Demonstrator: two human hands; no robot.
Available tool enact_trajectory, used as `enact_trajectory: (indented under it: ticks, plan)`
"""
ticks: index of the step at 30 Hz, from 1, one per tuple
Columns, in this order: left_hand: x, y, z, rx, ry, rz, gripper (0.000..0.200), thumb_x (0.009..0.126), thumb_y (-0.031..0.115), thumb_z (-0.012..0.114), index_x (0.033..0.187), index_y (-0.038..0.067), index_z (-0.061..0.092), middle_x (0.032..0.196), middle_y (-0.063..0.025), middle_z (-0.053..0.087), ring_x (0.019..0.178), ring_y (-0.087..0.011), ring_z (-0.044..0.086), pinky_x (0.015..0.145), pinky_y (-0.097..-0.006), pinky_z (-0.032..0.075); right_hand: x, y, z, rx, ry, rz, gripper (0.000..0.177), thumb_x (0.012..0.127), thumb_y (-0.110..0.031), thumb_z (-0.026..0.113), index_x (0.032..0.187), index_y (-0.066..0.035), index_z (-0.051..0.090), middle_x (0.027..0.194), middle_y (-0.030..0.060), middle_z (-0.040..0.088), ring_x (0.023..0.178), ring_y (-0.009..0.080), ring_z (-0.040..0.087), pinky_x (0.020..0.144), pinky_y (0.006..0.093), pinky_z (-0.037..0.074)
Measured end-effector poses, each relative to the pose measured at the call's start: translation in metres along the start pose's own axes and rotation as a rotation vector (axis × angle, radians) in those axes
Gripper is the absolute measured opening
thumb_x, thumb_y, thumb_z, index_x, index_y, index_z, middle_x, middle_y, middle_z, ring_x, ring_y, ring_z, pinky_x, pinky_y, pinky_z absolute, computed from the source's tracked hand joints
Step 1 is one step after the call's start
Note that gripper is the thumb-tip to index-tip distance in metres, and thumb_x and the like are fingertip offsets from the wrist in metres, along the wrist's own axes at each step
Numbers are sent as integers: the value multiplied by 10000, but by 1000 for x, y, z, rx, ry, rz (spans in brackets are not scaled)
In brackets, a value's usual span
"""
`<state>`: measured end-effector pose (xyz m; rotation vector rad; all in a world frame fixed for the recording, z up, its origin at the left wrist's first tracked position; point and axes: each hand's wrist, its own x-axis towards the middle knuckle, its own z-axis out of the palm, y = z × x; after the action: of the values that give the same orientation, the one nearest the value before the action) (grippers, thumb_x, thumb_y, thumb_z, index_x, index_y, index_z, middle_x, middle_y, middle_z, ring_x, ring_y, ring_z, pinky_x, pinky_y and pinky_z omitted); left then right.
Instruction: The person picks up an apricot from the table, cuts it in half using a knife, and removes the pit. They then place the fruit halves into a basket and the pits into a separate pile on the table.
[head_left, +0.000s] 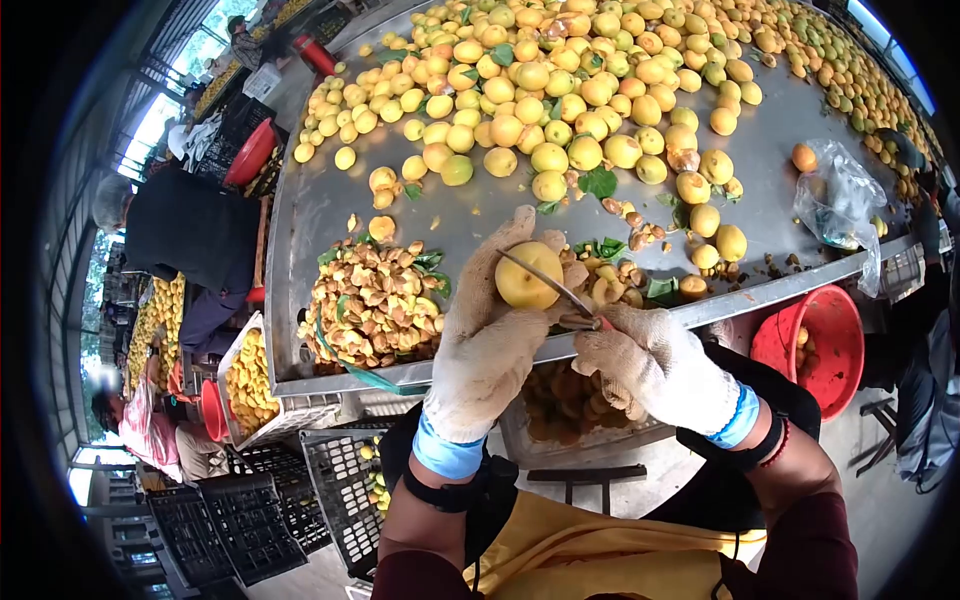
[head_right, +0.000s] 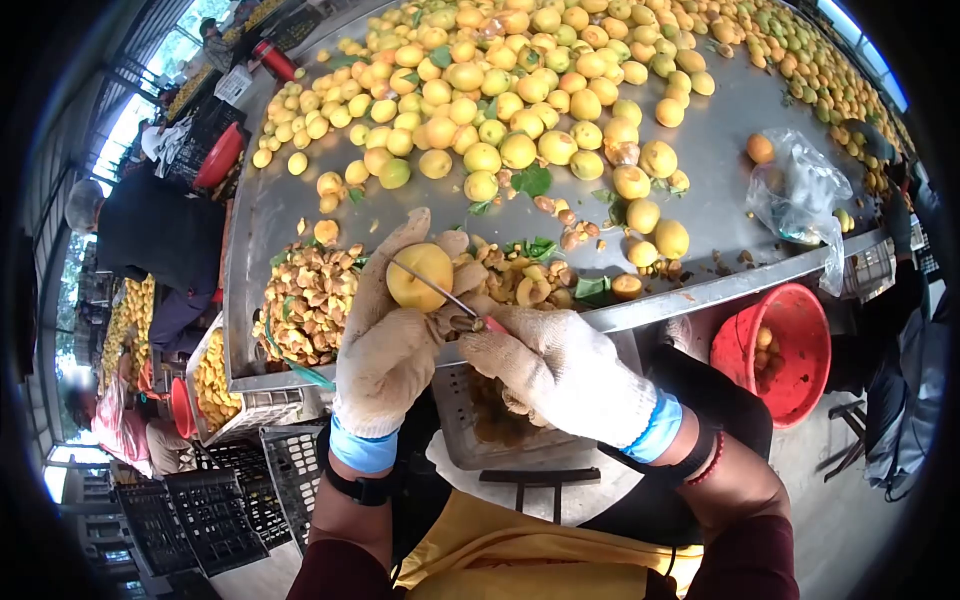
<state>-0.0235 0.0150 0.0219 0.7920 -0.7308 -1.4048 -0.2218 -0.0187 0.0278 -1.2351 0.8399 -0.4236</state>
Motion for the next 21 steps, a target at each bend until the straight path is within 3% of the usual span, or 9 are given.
enact_trajectory:
  ticks: [1,5,7,9,12,14,16,17,21]
  plan:
    - [1,-2,0,-160,-35,-33,740,905,-1,589,1587,-17,300,1497,-229,490,1339,-349,573,1120,-479,508,1,2,-1,-1,3,6,362,1050,-368,611,983,-20,683,640,-7,561,555,64,537,496,244,425]
    - [1,-6,-16,-64,-51,40,733,951,112,633,1589,-17,295,1512,-228,477,1365,-357,551,1147,-498,473,6,12,-3,-4,30,-32,352,1061,-355,588,1045,-21,700,677,1,601,568,69,563,509,242,455]
    - [0,-8,-20,-13,-51,113,778,856,-178,454,1597,20,324,1543,-190,452,1454,-329,459,1203,-466,408,7,19,-3,9,-2,-2,348,1067,-344,578,1102,-18,696,720,10,632,581,71,575,515,240,467]
    - [-1,-6,-20,-5,-37,109,783,850,-183,465,1593,23,331,1549,-186,450,1455,-323,459,1199,-456,413,8,33,-1,383,-40,-79,365,1077,-324,556,1234,-9,651,836,30,681,619,71,598,527,233,484]
    - [-3,-5,-23,4,-33,119,800,830,-197,492,1583,30,346,1556,-185,447,1451,-324,465,1193,-453,424,7,45,3,633,-138,1,382,1091,-305,532,1315,-3,598,921,43,703,658,66,608,558,223,499]
    - [-3,-8,-22,1,-46,130,812,815,-207,507,1575,34,355,1558,-188,446,1447,-331,472,1190,-459,430,3,40,9,574,-180,-24,348,1097,-286,531,1269,-5,641,901,46,705,681,68,615,590,232,506]
    - [-3,-13,-19,-95,-100,172,839,783,-224,528,1563,39,362,1551,-191,450,1422,-355,499,1164,-471,464,3,35,20,384,-58,21,321,1098,-269,535,1183,4,681,869,44,700,666,77,607,595,247,500]
    - [-3,-14,-18,-98,-99,173,839,783,-224,528,1563,39,362,1551,-191,450,1422,-355,499,1164,-471,464,4,32,22,374,-65,-33,327,1085,-292,561,1106,4,698,836,37,690,644,87,594,586,254,484]
    - [-3,-12,-16,51,-15,171,877,753,-243,512,1565,47,355,1524,-186,468,1381,-364,541,1117,-463,512,2,33,23,490,-140,36,346,1073,-321,579,1060,8,683,786,25,668,640,90,593,595,245,481]
